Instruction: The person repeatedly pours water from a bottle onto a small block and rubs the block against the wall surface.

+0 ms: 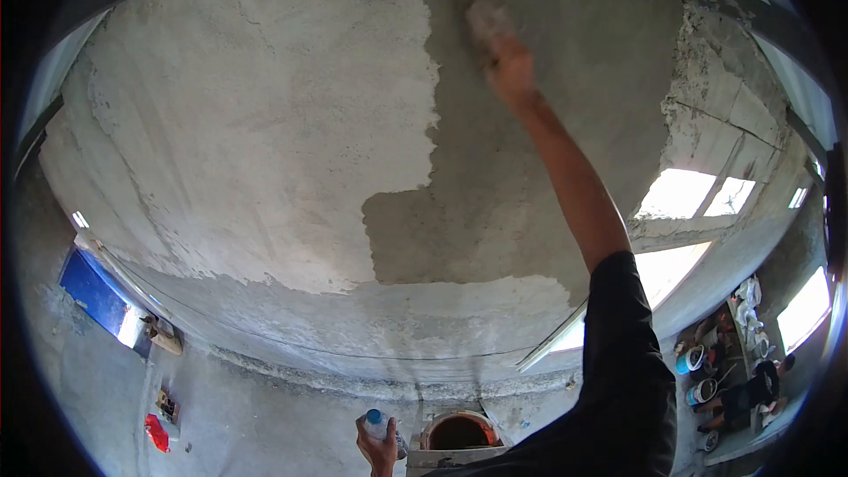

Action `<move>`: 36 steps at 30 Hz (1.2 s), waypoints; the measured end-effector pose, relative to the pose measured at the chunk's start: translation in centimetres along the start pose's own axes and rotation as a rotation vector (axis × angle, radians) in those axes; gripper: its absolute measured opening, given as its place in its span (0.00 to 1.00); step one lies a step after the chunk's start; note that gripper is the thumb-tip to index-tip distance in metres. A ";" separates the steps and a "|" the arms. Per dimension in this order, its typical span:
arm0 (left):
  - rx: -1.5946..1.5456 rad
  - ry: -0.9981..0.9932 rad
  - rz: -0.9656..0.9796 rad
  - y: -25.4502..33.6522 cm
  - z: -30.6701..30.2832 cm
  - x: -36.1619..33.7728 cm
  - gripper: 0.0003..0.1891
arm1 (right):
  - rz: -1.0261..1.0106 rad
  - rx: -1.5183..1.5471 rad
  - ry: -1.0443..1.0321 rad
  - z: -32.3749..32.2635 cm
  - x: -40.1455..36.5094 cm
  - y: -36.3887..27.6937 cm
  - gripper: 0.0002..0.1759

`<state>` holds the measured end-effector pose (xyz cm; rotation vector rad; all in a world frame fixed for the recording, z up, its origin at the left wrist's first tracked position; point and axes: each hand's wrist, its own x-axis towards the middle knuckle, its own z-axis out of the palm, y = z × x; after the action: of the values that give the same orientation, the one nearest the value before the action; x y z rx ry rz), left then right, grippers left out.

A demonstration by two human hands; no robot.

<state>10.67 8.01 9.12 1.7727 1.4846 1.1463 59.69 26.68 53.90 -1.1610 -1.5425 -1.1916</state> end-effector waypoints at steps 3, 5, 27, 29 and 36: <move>-0.007 -0.001 -0.018 -0.2 0.0 -0.1 0.24 | 0.063 0.009 0.181 0.8 2.3 3.2 0.45; -0.008 0.002 -0.033 -0.2 -0.2 0.1 0.24 | 0.005 0.002 0.050 1.9 0.6 0.7 0.44; -0.050 -0.002 0.014 -0.4 0.3 -0.9 0.21 | -0.159 0.244 -0.493 1.8 -4.4 -5.0 0.42; -0.030 0.044 0.114 -1.0 0.3 -1.1 0.20 | -0.163 0.339 -0.459 1.0 -3.7 -4.5 0.44; -0.135 -0.003 -0.099 -2.7 1.7 -1.4 0.20 | -0.102 -0.033 0.000 1.9 -1.1 2.0 0.46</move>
<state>10.75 7.46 5.63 1.5921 1.4420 1.1644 61.70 28.57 52.92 -1.1154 -1.6039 -1.2881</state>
